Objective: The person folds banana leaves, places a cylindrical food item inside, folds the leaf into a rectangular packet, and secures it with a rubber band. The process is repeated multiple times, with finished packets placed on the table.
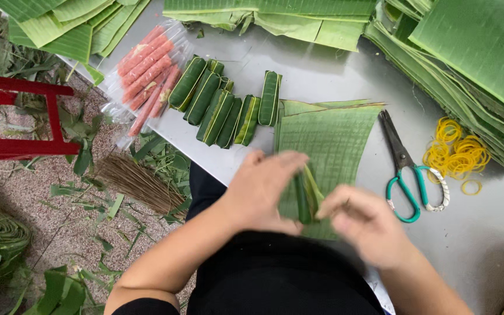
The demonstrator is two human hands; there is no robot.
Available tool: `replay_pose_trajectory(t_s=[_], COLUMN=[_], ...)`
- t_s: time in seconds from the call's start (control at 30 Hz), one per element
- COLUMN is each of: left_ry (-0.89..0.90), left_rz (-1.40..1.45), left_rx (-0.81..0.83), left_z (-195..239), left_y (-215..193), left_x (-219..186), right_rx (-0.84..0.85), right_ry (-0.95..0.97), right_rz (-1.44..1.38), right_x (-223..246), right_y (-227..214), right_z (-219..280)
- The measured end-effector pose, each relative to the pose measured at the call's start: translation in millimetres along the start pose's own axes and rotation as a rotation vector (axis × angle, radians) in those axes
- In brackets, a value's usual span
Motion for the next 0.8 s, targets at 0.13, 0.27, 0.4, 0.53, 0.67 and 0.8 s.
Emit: replay_pose_trajectory(t_s=[0.13,0.27,0.4,0.53,0.67,0.8], left_ry=[-0.562,-0.389,-0.708,-0.523,-0.202,0.151], left_rz=[0.821,1.530,1.920,1.612,0.355,-0.367], left_rx=[0.000,0.001,-0.050,-0.432,-0.461,-0.568], left_z=[15,13,21,21,20,25], left_y=[20,39,67,32,-5,-11], left_x=[47,16,13,50,27,-22], right_rx=[0.136,0.151,0.196,0.385,0.231,-0.326], right_ry=[-0.191,-0.245,-0.419,-0.068,-0.185,0.115], right_rz=[0.711,0.882,0.917,0.637,-0.791,-0.272], right_x=[30,45,53,25,26,-37], right_y=[35,48,57,42,9,-25], right_z=[-6,-19,-24,-15,-8,-10])
Point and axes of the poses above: each hand's wrist, its own z-axis away from the middle knuckle, its own y-axis out of the palm, x = y × z, the point moved 8 cm from there along -z, towards the middle knuckle, and after that the axes turned 2 degrees about x, right-handed, at the moved point
